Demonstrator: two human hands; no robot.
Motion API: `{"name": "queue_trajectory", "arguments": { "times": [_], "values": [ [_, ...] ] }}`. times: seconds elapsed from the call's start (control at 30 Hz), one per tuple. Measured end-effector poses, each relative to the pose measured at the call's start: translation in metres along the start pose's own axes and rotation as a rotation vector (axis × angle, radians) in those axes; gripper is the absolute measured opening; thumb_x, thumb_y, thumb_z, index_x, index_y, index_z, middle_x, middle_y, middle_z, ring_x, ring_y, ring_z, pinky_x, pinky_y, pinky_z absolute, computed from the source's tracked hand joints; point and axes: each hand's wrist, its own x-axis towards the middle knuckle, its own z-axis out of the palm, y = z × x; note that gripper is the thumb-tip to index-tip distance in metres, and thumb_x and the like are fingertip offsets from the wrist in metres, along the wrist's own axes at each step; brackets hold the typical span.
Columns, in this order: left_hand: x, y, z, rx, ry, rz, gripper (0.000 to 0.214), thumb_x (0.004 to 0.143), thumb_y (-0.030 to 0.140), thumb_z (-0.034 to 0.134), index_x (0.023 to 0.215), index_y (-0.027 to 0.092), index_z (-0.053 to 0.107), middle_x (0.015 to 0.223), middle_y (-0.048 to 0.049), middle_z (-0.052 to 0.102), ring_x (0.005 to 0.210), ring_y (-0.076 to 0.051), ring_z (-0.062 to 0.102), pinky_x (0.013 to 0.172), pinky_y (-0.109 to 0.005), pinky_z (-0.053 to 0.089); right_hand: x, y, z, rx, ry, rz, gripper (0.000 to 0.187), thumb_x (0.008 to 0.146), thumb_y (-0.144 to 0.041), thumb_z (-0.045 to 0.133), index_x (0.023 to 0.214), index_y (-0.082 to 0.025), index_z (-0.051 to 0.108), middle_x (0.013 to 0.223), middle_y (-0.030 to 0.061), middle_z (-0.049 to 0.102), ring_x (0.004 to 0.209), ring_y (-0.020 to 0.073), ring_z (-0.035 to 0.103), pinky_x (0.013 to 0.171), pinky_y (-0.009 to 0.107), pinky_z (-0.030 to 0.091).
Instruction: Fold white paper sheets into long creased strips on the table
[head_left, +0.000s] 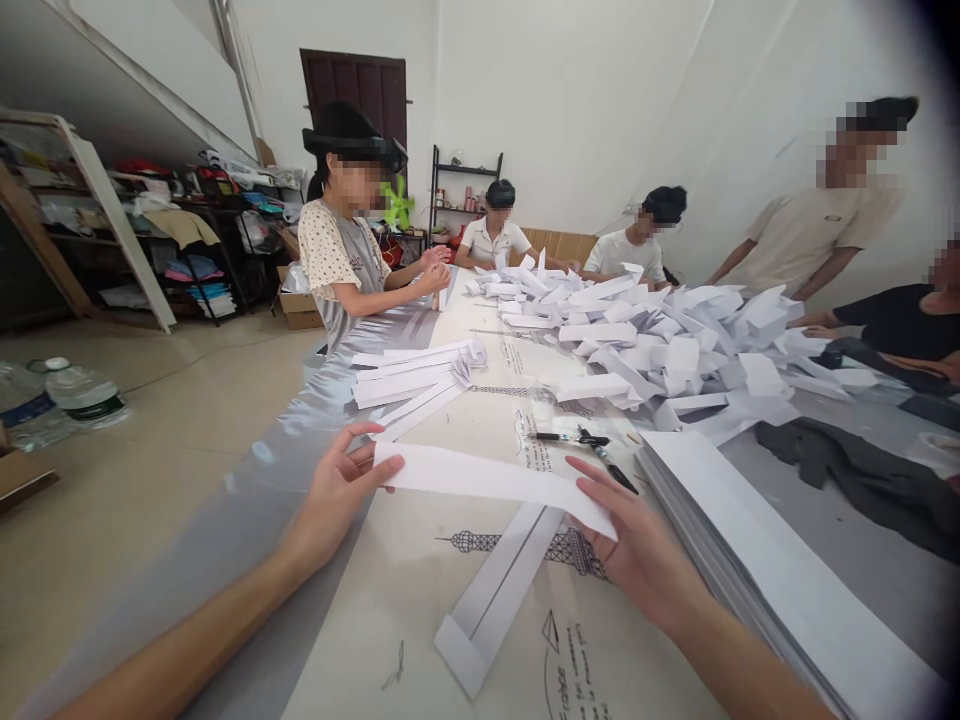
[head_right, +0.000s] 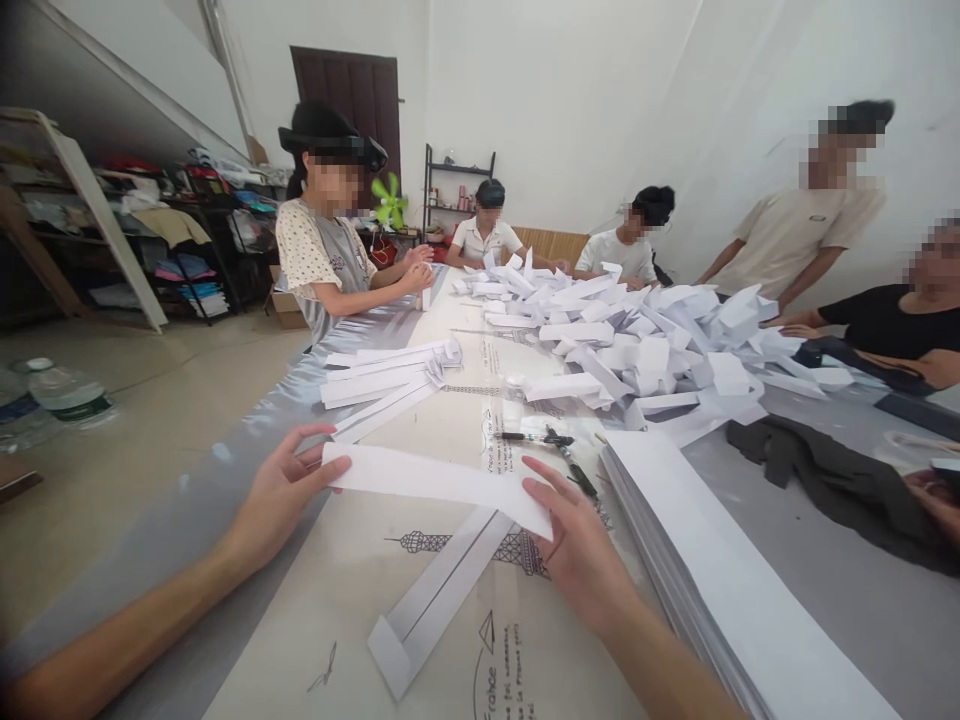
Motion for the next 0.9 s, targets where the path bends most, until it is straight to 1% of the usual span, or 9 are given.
{"name": "queue_trajectory", "arguments": {
  "times": [0.13,0.23,0.3,0.37,0.47,0.6,0.7,0.77,0.9],
  "values": [
    [-0.002,0.002,0.002,0.085,-0.076,-0.104,0.029,0.072,0.033,0.092,0.093,0.019,0.078,0.072,-0.0027,0.072,0.064,-0.019,0.065,0.061,-0.026,0.052,0.007,-0.004,-0.005,0.091,0.037,-0.065,0.033,0.086,-0.047,0.08,0.111,-0.026,0.076,0.115,0.0027,0.075,0.12,0.0245,0.066,0.095,0.027,0.062],
    [-0.002,0.0,0.0,0.009,-0.118,-0.238,0.026,0.074,0.032,0.091,0.09,0.019,0.075,0.079,-0.0043,0.074,0.068,-0.02,0.069,0.064,-0.028,0.057,0.01,-0.006,-0.008,0.206,0.107,-0.136,0.037,0.084,-0.051,0.08,0.113,-0.03,0.071,0.12,0.0046,0.074,0.129,0.0269,0.062,0.106,0.034,0.058],
    [-0.003,-0.001,0.0,-0.113,-0.083,-0.327,0.029,0.073,0.028,0.092,0.093,0.02,0.073,0.091,-0.0056,0.076,0.079,-0.021,0.073,0.074,-0.03,0.061,0.011,-0.007,-0.008,0.224,0.125,-0.186,0.041,0.085,-0.051,0.079,0.117,-0.028,0.069,0.122,0.0073,0.074,0.131,0.0275,0.061,0.11,0.036,0.055],
    [-0.006,-0.002,0.002,-0.253,-0.012,-0.409,0.035,0.07,0.022,0.094,0.095,0.022,0.07,0.097,-0.0042,0.075,0.085,-0.021,0.074,0.081,-0.031,0.062,0.01,-0.005,-0.005,0.157,0.107,-0.209,0.041,0.086,-0.051,0.078,0.117,-0.025,0.068,0.118,0.0092,0.076,0.123,0.0273,0.066,0.107,0.036,0.055],
    [-0.017,-0.003,0.012,-0.331,0.015,-0.499,0.045,0.068,0.021,0.095,0.102,0.027,0.067,0.091,-0.0004,0.073,0.081,-0.02,0.073,0.074,-0.031,0.061,0.001,0.005,0.009,-0.063,-0.003,-0.233,0.043,0.089,-0.055,0.074,0.118,-0.024,0.069,0.105,0.0084,0.077,0.099,0.0252,0.072,0.091,0.038,0.059],
    [-0.038,-0.009,0.034,-0.198,-0.079,-0.456,0.052,0.066,0.028,0.096,0.107,0.028,0.064,0.108,-0.003,0.071,0.083,-0.021,0.073,0.072,-0.03,0.059,-0.017,0.028,0.039,-0.324,-0.263,-0.23,0.042,0.091,-0.054,0.072,0.118,-0.023,0.068,0.105,0.01,0.076,0.092,0.0246,0.07,0.081,0.038,0.057],
    [-0.054,-0.015,0.05,-0.15,-0.215,-0.405,0.049,0.07,0.036,0.093,0.106,0.029,0.061,0.114,-0.0053,0.071,0.08,-0.021,0.073,0.069,-0.031,0.057,-0.024,0.04,0.053,-0.358,-0.399,-0.191,0.04,0.09,-0.049,0.076,0.119,-0.023,0.069,0.105,0.0087,0.074,0.089,0.0222,0.067,0.075,0.035,0.055],
    [-0.06,-0.017,0.058,-0.133,-0.287,-0.381,0.047,0.072,0.038,0.092,0.106,0.028,0.06,0.114,-0.0067,0.072,0.083,-0.022,0.073,0.072,-0.032,0.058,-0.023,0.042,0.054,-0.364,-0.392,-0.183,0.037,0.089,-0.047,0.077,0.114,-0.022,0.07,0.102,0.0078,0.073,0.085,0.021,0.066,0.071,0.033,0.053],
    [-0.062,-0.013,0.064,-0.072,-0.377,-0.385,0.042,0.072,0.041,0.09,0.1,0.021,0.066,0.106,-0.0095,0.076,0.089,-0.025,0.074,0.085,-0.038,0.059,-0.017,0.034,0.047,-0.372,-0.262,-0.163,0.035,0.083,-0.045,0.082,0.105,-0.02,0.07,0.09,0.0036,0.073,0.07,0.0159,0.061,0.073,0.033,0.051]
  ]
}}
